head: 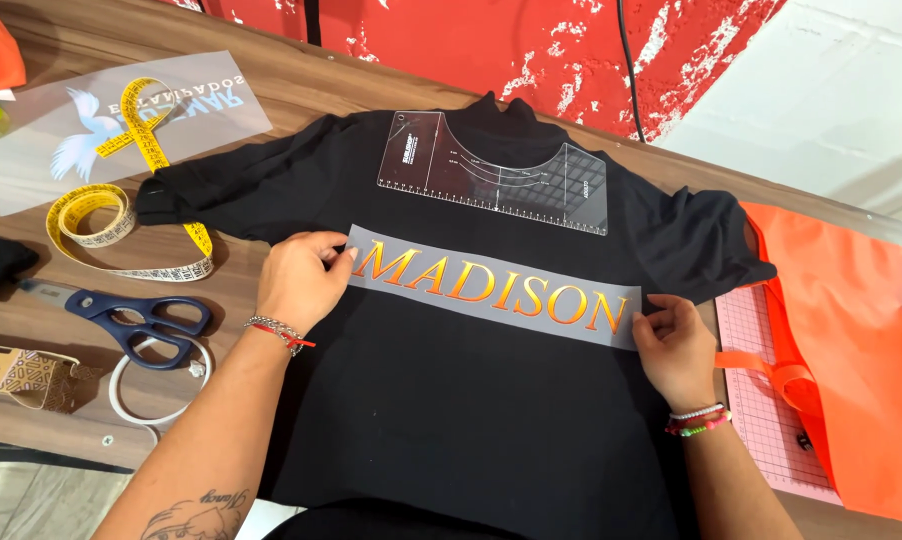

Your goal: The person cuts a 'MADISON' vinyl decal with scissors, then places it on a black t-shirt. They use a measuring tape and a clear ruler to align and measure the decal's position on the shirt.

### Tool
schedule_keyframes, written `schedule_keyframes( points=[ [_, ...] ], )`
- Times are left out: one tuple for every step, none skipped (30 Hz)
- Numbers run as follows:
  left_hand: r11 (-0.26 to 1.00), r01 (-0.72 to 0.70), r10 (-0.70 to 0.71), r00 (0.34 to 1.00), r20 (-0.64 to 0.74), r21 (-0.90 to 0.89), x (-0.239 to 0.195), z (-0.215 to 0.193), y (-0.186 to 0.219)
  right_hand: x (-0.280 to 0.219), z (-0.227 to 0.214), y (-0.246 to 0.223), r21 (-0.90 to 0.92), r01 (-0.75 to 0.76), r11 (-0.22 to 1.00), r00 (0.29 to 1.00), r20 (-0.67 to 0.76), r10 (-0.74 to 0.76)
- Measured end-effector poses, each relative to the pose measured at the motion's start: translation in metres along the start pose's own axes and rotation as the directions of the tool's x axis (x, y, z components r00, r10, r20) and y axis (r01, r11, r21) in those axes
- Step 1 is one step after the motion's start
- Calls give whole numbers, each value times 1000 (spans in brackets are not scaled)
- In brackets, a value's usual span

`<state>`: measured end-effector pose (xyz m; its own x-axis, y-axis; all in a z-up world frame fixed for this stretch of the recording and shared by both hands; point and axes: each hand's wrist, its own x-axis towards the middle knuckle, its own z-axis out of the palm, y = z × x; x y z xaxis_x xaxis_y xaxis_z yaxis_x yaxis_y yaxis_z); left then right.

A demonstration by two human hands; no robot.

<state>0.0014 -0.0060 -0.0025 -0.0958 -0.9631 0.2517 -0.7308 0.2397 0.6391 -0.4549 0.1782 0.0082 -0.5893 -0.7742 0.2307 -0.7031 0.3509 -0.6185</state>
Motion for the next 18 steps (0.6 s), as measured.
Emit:
schedule_keyframes(
  points=[
    [1000,1,-1,1000,1,0,0,-1,2,1,1,1,-1,-1,1000,1000,2,1],
    [1000,-3,3,1000,0,31,-1,-2,4,1,1,3,-10,3,1000,1000,6,-3],
    [998,-8,8,1000,-1,61,-3,-2,6,2,1,4,-20,6,1000,1000,11,-6],
    [998,-6,5,1000,4,60,-4,-2,5,1,1,2,-24,2,1000,1000,14,-2],
    [997,-14,13,1000,4,78,-4,-2,5,0,0,0,-33,4,999,1000,22,-3],
    [995,-25,24,1000,2,94,-4,-2,7,1,-1,-3,-42,6,999,1000,26,-4],
    [995,-26,25,1000,6,92,-4,-1,6,1,-1,-1,-45,2,999,1000,25,-1],
    [993,-41,41,999,3,109,-4,0,5,1,0,0,-55,5,998,1000,27,-4],
    [991,-56,56,998,1,125,-5,1,3,1,0,2,-66,8,998,1000,29,-6],
    [991,-57,57,998,4,124,-5,1,3,1,0,0,-67,5,998,1000,28,-3],
    [989,-63,63,998,4,130,-5,1,4,0,-1,-2,-60,19,998,999,27,-17],
    [988,-69,69,998,3,137,-5,1,4,-1,-2,-5,-53,33,998,999,25,-32],
    [988,-71,71,997,5,136,-6,2,2,-3,-3,-8,-54,31,998,999,25,-30],
    [987,-77,79,997,-6,143,-5,2,2,-5,-5,-10,-105,99,989,995,-3,-100],
    [985,-84,87,996,-16,151,-5,3,1,-6,-6,-13,-158,165,974,985,-27,-171],
    [985,-88,91,996,-16,147,-5,3,0,-15,-7,-20,-161,163,973,985,-32,-170],
    [980,-97,102,995,-16,174,-4,3,-2,-23,-8,-26,-291,322,901,942,1,-337],
    [975,-105,111,994,-18,198,-4,5,-2,-31,-9,-32,-412,467,783,870,58,-489]
  ],
)
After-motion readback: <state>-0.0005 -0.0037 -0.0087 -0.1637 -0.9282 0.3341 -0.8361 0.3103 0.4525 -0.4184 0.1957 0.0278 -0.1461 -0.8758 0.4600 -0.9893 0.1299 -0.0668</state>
